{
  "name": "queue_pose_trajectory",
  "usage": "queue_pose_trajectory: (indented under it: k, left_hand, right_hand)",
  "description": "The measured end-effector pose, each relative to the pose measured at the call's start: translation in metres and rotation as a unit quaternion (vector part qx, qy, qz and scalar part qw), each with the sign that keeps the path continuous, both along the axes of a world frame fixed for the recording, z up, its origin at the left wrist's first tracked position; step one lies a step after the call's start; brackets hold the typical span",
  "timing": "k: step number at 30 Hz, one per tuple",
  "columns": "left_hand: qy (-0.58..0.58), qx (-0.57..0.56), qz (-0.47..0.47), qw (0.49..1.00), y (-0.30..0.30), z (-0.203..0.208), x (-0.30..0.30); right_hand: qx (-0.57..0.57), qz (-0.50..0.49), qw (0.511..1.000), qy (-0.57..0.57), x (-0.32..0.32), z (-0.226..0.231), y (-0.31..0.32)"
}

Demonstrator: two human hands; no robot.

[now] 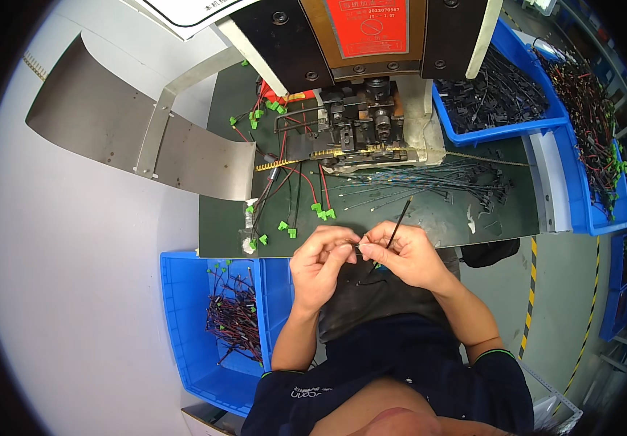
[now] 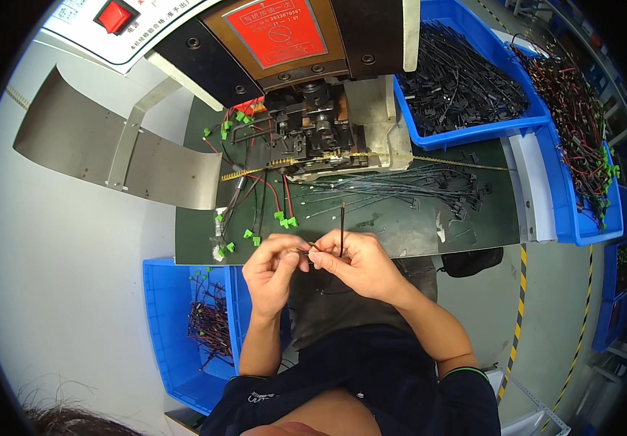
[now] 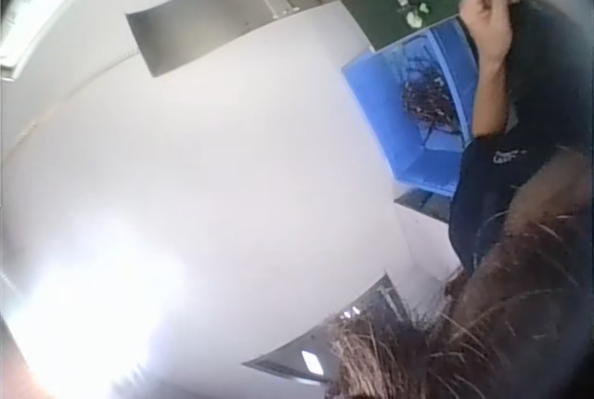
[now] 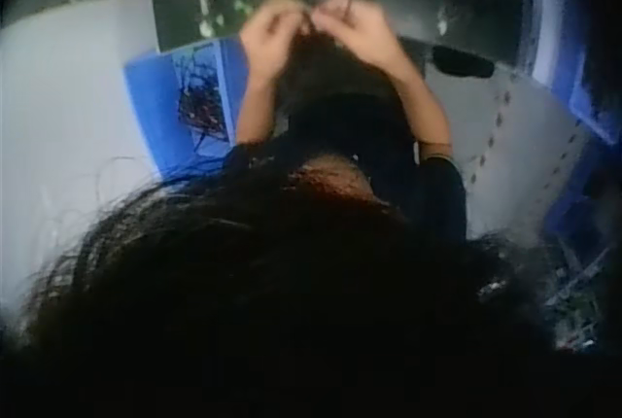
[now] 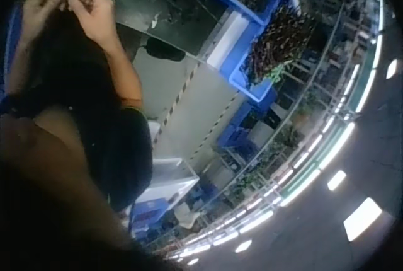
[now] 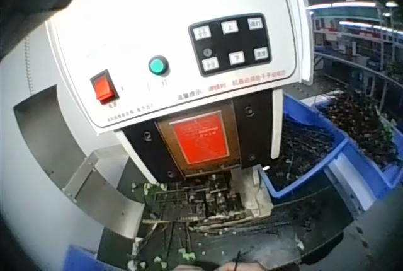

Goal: The person attaches wire ends and components by hand, crimps terminals onto wires using a crimping machine, and lifts a bundle of wire harnesses from a bin.

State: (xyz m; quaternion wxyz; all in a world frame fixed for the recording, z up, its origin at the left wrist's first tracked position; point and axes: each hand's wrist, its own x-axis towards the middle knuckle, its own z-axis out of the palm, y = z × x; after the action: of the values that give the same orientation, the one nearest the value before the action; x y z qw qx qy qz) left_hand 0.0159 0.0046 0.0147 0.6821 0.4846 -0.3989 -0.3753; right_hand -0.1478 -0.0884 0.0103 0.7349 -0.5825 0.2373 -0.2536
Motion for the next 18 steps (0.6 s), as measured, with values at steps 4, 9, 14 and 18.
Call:
queue_pose_trajectory:
  k: [4, 9, 14, 18]
  left_hand:
    - [-0.229, -0.028, 0.052, 0.972, -0.003, 0.0, 0.004]
    - [-0.466, -0.121, 0.1, 0.871, -0.007, 0.001, 0.01]
    - [-0.431, -0.153, 0.08, 0.886, -0.002, -0.003, 0.013]
    - [-0.072, -0.064, -0.073, 0.993, -0.006, -0.005, 0.029]
  right_hand:
    - [0.004, 0.004, 1.0, -0.012, 0.0, 0.0, 0.0]
    - [0.023, 0.022, 0.999, -0.009, -0.002, 0.002, -0.002]
    - [0.064, 0.05, 0.996, -0.036, -0.003, -0.003, -0.002]
    - [0.067, 0.09, 0.992, -0.057, -0.006, -0.001, -0.006]
